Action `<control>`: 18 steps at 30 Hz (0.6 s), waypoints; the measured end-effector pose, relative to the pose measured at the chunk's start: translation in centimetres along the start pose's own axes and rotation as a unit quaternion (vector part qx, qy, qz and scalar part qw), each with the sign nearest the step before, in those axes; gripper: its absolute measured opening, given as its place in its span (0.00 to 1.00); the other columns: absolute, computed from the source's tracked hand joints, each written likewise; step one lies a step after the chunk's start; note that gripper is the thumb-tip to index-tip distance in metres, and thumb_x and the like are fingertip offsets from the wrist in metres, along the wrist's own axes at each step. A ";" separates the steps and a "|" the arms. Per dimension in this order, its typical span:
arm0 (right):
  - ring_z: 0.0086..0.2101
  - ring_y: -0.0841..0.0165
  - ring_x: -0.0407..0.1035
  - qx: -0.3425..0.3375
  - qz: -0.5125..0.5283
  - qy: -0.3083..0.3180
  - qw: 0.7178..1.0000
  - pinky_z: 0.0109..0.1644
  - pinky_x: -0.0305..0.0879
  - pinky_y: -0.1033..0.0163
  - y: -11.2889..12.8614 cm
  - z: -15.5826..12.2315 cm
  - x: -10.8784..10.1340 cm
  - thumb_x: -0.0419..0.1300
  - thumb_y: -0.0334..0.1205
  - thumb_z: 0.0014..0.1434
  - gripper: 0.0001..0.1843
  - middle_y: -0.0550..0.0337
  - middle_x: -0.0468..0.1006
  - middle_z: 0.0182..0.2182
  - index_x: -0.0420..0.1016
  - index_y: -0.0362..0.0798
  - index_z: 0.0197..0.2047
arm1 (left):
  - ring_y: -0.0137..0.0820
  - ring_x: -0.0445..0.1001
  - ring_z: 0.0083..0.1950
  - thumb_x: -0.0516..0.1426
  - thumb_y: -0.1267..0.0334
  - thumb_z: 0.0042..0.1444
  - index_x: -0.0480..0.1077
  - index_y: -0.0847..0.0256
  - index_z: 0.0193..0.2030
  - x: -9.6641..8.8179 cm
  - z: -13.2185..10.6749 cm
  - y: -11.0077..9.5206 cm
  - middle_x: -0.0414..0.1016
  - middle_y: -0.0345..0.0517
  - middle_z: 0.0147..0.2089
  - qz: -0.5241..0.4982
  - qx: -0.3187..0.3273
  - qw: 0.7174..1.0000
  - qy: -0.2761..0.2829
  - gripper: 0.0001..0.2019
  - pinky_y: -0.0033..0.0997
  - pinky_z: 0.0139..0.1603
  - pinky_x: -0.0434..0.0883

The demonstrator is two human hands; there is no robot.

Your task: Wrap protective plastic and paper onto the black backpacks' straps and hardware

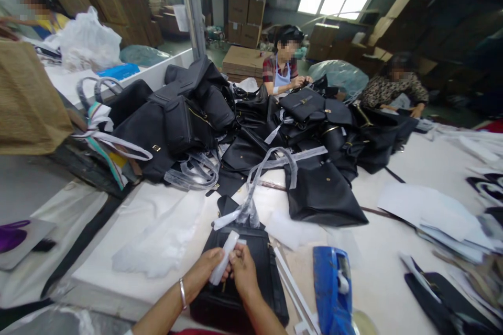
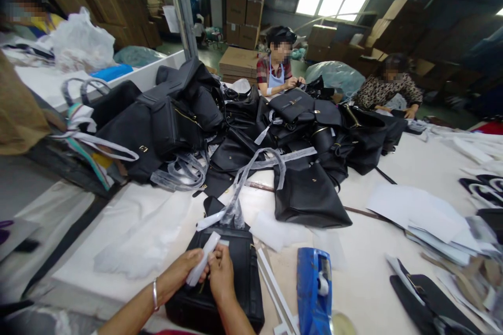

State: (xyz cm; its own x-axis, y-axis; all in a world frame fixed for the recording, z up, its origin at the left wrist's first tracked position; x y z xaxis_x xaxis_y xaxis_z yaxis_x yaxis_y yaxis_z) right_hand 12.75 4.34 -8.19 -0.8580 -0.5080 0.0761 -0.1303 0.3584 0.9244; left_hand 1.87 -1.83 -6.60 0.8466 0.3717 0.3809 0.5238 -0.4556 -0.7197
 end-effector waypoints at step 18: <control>0.18 0.73 0.63 0.029 0.011 -0.052 0.998 0.21 0.65 0.65 0.7 0.0 1.1 0.57 0.39 0.48 0.09 0.67 0.66 0.26 0.64 0.49 0.35 | 0.31 0.73 0.28 0.59 0.46 0.52 0.74 0.65 0.41 1.0 -0.7 -1.5 0.79 0.47 0.32 0.048 0.007 0.998 -0.042 0.22 0.28 0.30 0.69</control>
State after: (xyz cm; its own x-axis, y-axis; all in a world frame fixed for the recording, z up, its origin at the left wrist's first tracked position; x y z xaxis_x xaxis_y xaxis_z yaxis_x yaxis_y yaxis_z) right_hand 11.76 4.01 -7.50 -0.9071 -0.4174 0.0540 -0.1370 0.4141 0.8998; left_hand 2.01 -1.38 -4.77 0.8815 0.3934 0.2612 0.4396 -0.4815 -0.7582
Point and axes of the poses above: each hand's wrist, its own z-axis towards the middle knuckle, its own x-axis out of the palm, y = z × x, the point moved 3 cm from there along z, towards the middle knuckle
